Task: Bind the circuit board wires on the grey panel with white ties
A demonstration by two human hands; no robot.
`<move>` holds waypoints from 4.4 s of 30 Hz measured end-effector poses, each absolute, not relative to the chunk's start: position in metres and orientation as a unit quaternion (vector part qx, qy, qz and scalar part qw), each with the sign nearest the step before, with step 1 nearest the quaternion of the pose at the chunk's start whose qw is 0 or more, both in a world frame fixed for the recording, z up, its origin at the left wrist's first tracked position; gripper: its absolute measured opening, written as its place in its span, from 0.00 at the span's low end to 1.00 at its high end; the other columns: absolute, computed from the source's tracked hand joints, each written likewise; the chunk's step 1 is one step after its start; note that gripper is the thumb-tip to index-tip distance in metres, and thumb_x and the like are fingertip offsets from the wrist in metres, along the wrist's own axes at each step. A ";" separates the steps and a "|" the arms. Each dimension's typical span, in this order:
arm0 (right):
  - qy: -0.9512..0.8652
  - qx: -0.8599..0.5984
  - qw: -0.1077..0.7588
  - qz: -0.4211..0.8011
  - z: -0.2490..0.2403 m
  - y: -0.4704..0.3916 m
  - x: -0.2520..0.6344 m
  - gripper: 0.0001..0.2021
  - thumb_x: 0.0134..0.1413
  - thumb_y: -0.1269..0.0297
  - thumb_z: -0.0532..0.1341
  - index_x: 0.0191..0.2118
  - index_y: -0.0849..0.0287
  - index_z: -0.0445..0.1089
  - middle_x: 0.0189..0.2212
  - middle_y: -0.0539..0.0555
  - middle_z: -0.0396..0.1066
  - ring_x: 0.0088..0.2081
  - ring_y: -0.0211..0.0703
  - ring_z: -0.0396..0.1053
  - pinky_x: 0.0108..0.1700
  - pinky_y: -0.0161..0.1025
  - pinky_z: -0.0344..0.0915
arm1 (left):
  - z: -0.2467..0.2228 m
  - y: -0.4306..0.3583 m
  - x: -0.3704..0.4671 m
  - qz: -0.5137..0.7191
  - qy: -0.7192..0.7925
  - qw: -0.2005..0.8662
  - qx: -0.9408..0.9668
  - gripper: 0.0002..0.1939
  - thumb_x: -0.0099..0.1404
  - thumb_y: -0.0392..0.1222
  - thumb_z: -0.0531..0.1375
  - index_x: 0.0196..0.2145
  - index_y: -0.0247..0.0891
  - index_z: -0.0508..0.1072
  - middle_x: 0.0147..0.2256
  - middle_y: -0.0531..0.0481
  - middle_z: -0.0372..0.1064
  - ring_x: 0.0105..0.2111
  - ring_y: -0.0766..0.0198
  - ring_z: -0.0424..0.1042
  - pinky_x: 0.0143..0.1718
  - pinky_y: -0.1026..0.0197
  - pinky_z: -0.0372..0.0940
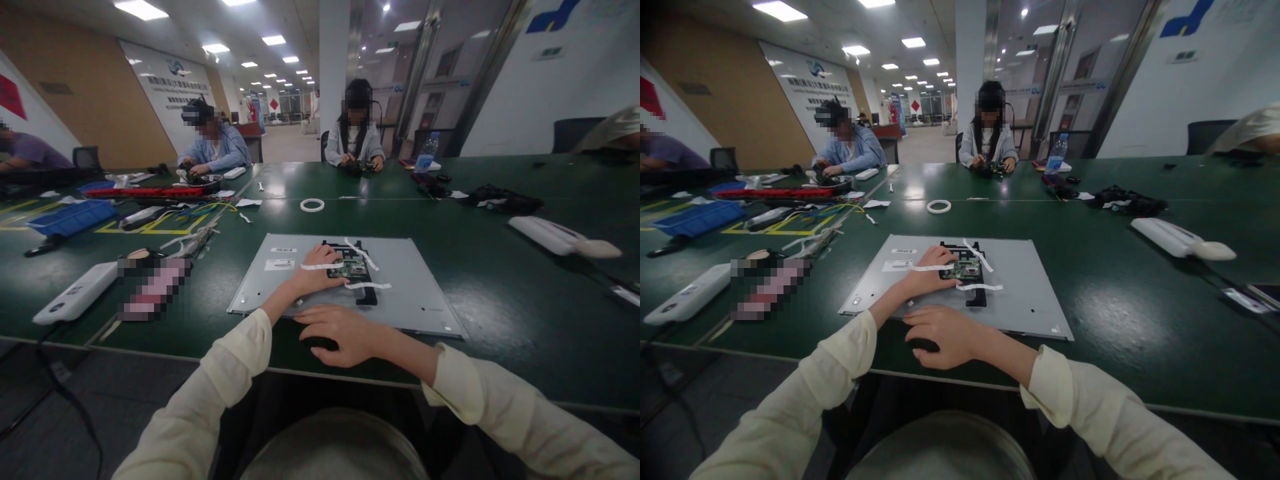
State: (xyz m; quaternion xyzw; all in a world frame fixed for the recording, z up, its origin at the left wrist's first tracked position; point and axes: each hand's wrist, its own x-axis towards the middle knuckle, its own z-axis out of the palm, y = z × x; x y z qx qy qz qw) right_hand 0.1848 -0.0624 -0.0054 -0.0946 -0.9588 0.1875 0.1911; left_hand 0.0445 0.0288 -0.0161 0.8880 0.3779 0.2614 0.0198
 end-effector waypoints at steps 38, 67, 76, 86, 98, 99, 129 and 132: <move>-0.954 -0.097 0.188 0.214 -0.005 -0.063 0.186 0.15 0.54 0.67 0.53 0.45 0.64 0.70 0.53 0.60 0.64 0.57 0.41 0.57 0.58 0.41 0.54 | -0.018 0.029 0.020 0.197 0.333 0.098 0.917 0.24 0.62 0.38 0.56 0.55 0.37 0.59 0.55 0.42 0.59 0.56 0.59 0.57 0.57 0.52 0.54; -0.868 -0.403 0.288 0.036 -0.026 0.057 0.270 0.19 0.58 0.70 0.45 0.49 0.58 0.68 0.50 0.57 0.66 0.52 0.46 0.62 0.56 0.50 0.57 | -0.026 0.027 0.026 0.214 0.327 0.055 0.919 0.26 0.60 0.38 0.56 0.57 0.38 0.59 0.56 0.41 0.58 0.57 0.56 0.57 0.58 0.49 0.53; -0.902 -0.391 0.184 0.002 -0.027 0.084 0.258 0.21 0.55 0.75 0.45 0.51 0.62 0.67 0.55 0.60 0.61 0.57 0.47 0.56 0.59 0.52 0.51 | -0.026 0.027 0.024 0.205 0.339 0.068 0.916 0.28 0.59 0.42 0.57 0.58 0.41 0.57 0.57 0.44 0.57 0.57 0.56 0.57 0.58 0.48 0.53; -0.874 -0.438 0.201 0.051 -0.043 0.100 0.246 0.19 0.61 0.66 0.45 0.52 0.60 0.66 0.54 0.58 0.63 0.58 0.44 0.55 0.61 0.50 0.48 | -0.023 0.025 0.024 0.189 0.340 0.072 0.918 0.29 0.60 0.44 0.57 0.58 0.41 0.57 0.57 0.43 0.56 0.57 0.56 0.55 0.59 0.49 0.50; -0.822 -0.472 0.285 0.139 -0.021 0.080 0.288 0.20 0.53 0.58 0.56 0.51 0.60 0.66 0.50 0.57 0.66 0.52 0.47 0.62 0.55 0.45 0.57 | -0.022 0.024 0.025 0.188 0.344 0.076 0.917 0.29 0.61 0.48 0.56 0.58 0.40 0.57 0.58 0.44 0.55 0.57 0.55 0.55 0.58 0.52 0.51; -0.828 -0.469 0.276 0.135 -0.022 0.079 0.287 0.21 0.53 0.57 0.57 0.51 0.60 0.65 0.50 0.58 0.66 0.52 0.47 0.62 0.55 0.45 0.57 | -0.022 0.024 0.025 0.188 0.344 0.076 0.917 0.28 0.62 0.48 0.55 0.58 0.40 0.57 0.58 0.44 0.55 0.57 0.55 0.55 0.58 0.52 0.51; -0.761 -0.555 0.220 0.254 0.006 0.048 0.293 0.14 0.45 0.69 0.57 0.41 0.62 0.70 0.41 0.58 0.72 0.41 0.44 0.69 0.45 0.38 0.63 | -0.020 0.023 0.025 0.182 0.349 0.091 0.915 0.29 0.62 0.50 0.55 0.58 0.38 0.57 0.58 0.42 0.55 0.57 0.55 0.55 0.59 0.52 0.50; -0.762 -0.554 0.163 0.294 0.014 0.040 0.300 0.12 0.52 0.60 0.55 0.32 0.60 0.72 0.31 0.54 0.73 0.35 0.43 0.70 0.44 0.39 0.63 | -0.019 0.022 0.025 0.181 0.351 0.093 0.914 0.29 0.62 0.50 0.55 0.58 0.38 0.57 0.58 0.42 0.55 0.57 0.55 0.55 0.59 0.52 0.50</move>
